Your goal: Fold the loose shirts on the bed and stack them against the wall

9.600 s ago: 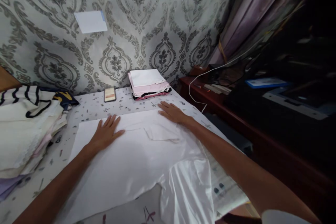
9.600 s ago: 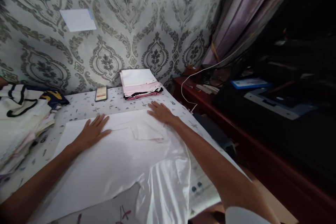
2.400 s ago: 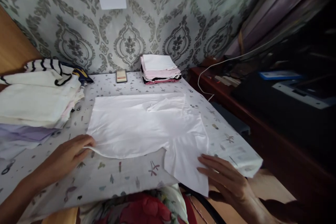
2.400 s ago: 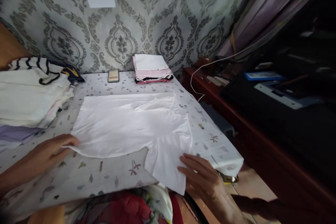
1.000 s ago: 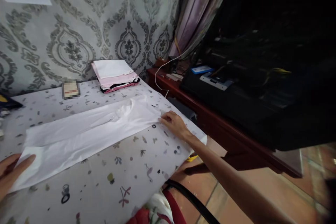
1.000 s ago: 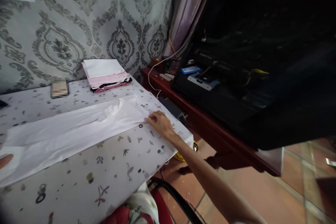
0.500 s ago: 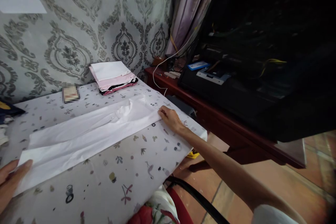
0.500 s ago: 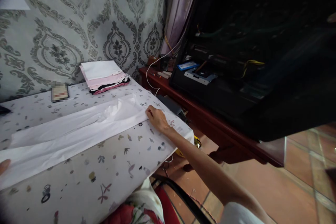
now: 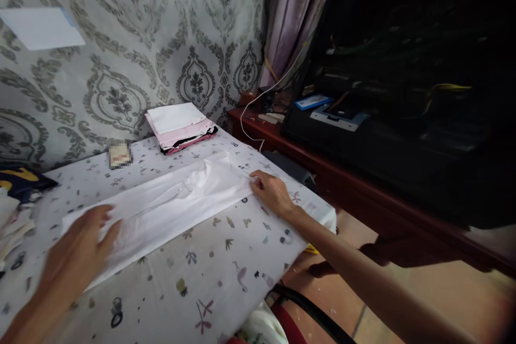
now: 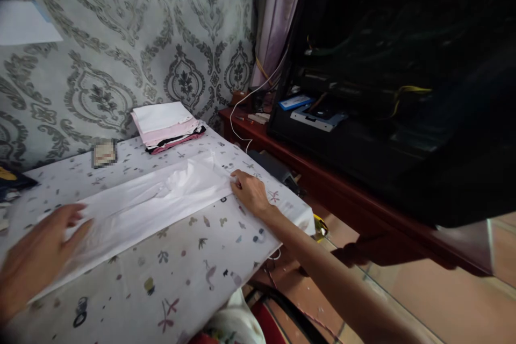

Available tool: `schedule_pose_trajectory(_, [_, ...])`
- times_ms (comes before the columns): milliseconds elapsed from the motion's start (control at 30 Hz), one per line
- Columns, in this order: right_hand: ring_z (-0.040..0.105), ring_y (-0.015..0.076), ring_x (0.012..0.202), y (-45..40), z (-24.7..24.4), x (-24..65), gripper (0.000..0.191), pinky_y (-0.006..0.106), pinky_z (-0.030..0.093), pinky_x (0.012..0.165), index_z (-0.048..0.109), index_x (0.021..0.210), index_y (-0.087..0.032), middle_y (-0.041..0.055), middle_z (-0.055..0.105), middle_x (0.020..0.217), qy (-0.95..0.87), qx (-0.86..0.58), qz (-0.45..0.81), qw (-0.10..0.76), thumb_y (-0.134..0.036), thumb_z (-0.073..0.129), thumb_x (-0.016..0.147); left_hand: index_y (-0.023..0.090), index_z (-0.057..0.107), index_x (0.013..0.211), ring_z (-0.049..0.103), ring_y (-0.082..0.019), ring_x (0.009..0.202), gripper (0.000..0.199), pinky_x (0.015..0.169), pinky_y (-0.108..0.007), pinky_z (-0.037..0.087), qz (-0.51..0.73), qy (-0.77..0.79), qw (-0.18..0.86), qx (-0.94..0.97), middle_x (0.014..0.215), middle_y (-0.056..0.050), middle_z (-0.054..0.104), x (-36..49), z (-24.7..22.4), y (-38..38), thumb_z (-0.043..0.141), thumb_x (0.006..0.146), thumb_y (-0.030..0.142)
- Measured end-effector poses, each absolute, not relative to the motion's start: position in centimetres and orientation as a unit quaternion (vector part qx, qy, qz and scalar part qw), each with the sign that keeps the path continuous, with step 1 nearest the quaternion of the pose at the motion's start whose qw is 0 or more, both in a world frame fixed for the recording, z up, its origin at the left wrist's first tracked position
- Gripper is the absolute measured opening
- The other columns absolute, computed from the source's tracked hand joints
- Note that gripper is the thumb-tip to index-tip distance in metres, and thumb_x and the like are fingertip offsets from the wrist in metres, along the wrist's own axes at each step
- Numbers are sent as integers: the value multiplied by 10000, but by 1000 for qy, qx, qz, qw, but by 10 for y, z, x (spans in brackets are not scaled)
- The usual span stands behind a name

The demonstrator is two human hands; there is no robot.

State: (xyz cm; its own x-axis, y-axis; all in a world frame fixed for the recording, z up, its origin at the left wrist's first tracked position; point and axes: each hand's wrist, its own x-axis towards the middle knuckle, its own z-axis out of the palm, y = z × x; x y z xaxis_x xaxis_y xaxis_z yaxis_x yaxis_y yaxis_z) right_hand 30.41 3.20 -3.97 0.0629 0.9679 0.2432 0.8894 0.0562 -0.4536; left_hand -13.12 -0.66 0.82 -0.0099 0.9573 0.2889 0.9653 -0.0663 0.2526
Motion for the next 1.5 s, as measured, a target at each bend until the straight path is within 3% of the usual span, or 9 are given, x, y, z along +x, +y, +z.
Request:
schedule_pose_trajectory(100, [574, 156, 674, 33, -39, 304, 310, 265, 362, 637, 667, 1154, -212, 5, 692, 798, -678, -684, 83, 256, -226, 539, 871, 240, 561, 1120, 654, -244, 974, 434, 796, -343, 506, -203, -588, -95, -777, 1054, -58, 687, -49, 24, 45, 379, 909, 573])
schedule_pose_trajectory(333, [588, 155, 710, 32, -35, 305, 324, 263, 372, 656, 665, 1171, -210, 10, 693, 823, -675, -684, 100, 256, -193, 552, 867, 155, 624, 995, 591, -361, 1151, 584, 898, -432, 463, -21, -623, -88, -777, 1202, -190, 643, 73, 13, 131, 422, 885, 692])
schedule_pose_trajectory(533, [595, 158, 743, 32, -32, 308, 310, 263, 373, 667, 654, 1185, -202, 21, 694, 862, -673, -684, 123, 255, -201, 570, 887, 197, 588, 1084, 636, -259, 1064, 222, 824, -326, 449, -104, -590, -19, -800, 1105, -103, 685, 78, 7, 131, 422, 961, 280])
schedule_pose_trajectory(700, [583, 153, 723, 32, -32, 310, 349, 261, 370, 663, 639, 1218, -204, 19, 684, 836, -676, -675, 136, 261, -173, 571, 877, 205, 539, 1189, 676, -276, 913, 278, 716, -321, 418, -103, -610, 14, -786, 936, -84, 719, 67, 12, 130, 357, 1017, 325])
schedule_pose_trajectory(967, [555, 144, 680, 34, -39, 314, 428, 262, 383, 668, 631, 1239, -215, 2, 662, 785, -677, -657, 139, 301, -128, 569, 824, 233, 552, 1227, 676, -308, 907, 325, 689, -328, 405, -24, -608, 32, -793, 932, -110, 729, 67, -10, 142, 340, 1004, 340])
schedule_pose_trajectory(1133, [553, 131, 660, 31, -40, 317, 348, 277, 427, 688, 664, 1151, -182, 52, 671, 944, -665, -645, 102, 363, -123, 536, 833, 215, 588, 904, 619, -240, 829, 323, 688, -302, 415, -109, -585, -92, -799, 848, -53, 675, 52, -3, 154, 360, 967, 435])
schedule_pose_trajectory(1267, [581, 129, 688, 35, -23, 300, 243, 281, 454, 702, 679, 1070, -175, 73, 665, 1023, -705, -594, 107, 372, -180, 515, 891, 225, 469, 656, 521, -188, 653, 432, 603, -288, 389, -138, -569, -231, -777, 623, 3, 519, 34, 11, 164, 363, 926, 545])
schedule_pose_trajectory(1367, [627, 163, 828, 49, -11, 271, 210, 292, 478, 776, 686, 1050, -179, 75, 668, 1041, -780, -525, 155, 303, -180, 531, 908, 223, 482, 621, 495, -174, 600, 436, 555, -282, 364, -93, -576, -283, -761, 581, 17, 482, 28, 17, 164, 501, 828, 606])
schedule_pose_trajectory(1500, [576, 230, 1045, 74, -14, 236, 201, 354, 465, 917, 676, 1068, -157, 115, 636, 1113, -842, -484, 111, 210, -183, 512, 955, 194, 607, 768, 599, -202, 734, 350, 619, -272, 449, -97, -517, -323, -786, 749, -5, 632, 26, 20, 156, 695, 649, 512])
